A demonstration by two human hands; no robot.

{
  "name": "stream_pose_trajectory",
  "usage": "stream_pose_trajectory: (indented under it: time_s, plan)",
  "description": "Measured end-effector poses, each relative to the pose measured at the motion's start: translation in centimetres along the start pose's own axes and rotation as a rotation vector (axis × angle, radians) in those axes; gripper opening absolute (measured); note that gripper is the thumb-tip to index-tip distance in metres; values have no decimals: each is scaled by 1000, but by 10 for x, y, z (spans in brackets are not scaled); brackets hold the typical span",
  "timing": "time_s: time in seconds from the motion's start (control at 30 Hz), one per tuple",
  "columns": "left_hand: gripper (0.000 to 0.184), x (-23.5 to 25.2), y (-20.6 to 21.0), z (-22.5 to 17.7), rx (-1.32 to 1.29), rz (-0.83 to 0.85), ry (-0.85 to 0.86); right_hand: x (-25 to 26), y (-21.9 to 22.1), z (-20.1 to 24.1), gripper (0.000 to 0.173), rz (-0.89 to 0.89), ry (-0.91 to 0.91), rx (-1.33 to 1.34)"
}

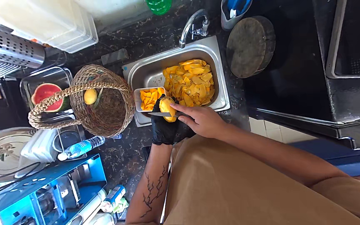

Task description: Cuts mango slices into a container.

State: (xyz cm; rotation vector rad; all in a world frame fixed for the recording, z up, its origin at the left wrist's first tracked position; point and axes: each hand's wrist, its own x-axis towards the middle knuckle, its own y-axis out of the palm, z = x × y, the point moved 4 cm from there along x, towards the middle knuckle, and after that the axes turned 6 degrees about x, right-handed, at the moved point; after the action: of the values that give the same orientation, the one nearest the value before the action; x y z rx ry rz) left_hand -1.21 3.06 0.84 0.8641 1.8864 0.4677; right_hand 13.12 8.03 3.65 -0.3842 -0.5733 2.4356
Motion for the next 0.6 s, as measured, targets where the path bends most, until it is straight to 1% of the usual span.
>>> stream_pose_trajectory:
  time_s: [0.07,0.1,0.13,0.17,0.2,0.23,0.27,0.3,0.33,0.37,0.43,0.47,0.57,0.6]
  plan:
    - [40,-4,-3,-2,14,-10,-13,1,0,-3,44,-38,-11,18]
    - [43,-6,-6,-4,24,4,-25,1,-1,-4,42,-50,3,67]
    - [45,-9,-9,-7,41,53,-40,1,-4,-6,41,-31,40,160]
    - [45,-11,-12,-11,99,122,-52,3,-8,-7,41,29,90,285]
    - [45,-13,-16,-16,217,214,-59,4,-12,-8,40,107,126,403]
    - [51,-13,-19,-22,410,268,-58,5,-15,-8,39,167,143,489]
    - [65,-11,-20,-25,654,276,-60,6,-15,-8,37,209,146,530]
    - [74,-9,-19,-25,874,250,-60,5,-14,-8,36,236,145,527]
    - [74,-8,-19,-24,1040,219,-54,5,-13,-8,35,256,155,478]
    - [69,-6,-19,-23,1144,195,-49,5,-12,-9,35,242,166,416]
    - [63,-4,-20,-20,1220,144,-78,7,-11,-15,35,146,180,325]
    - [64,-4,-21,-19,1215,127,-105,9,-12,-20,36,99,193,310]
    - [75,-6,-22,-16,1140,140,-171,15,-17,-33,37,12,223,311]
    - [74,-7,-21,-16,1096,152,-180,16,-20,-34,37,-2,224,315]
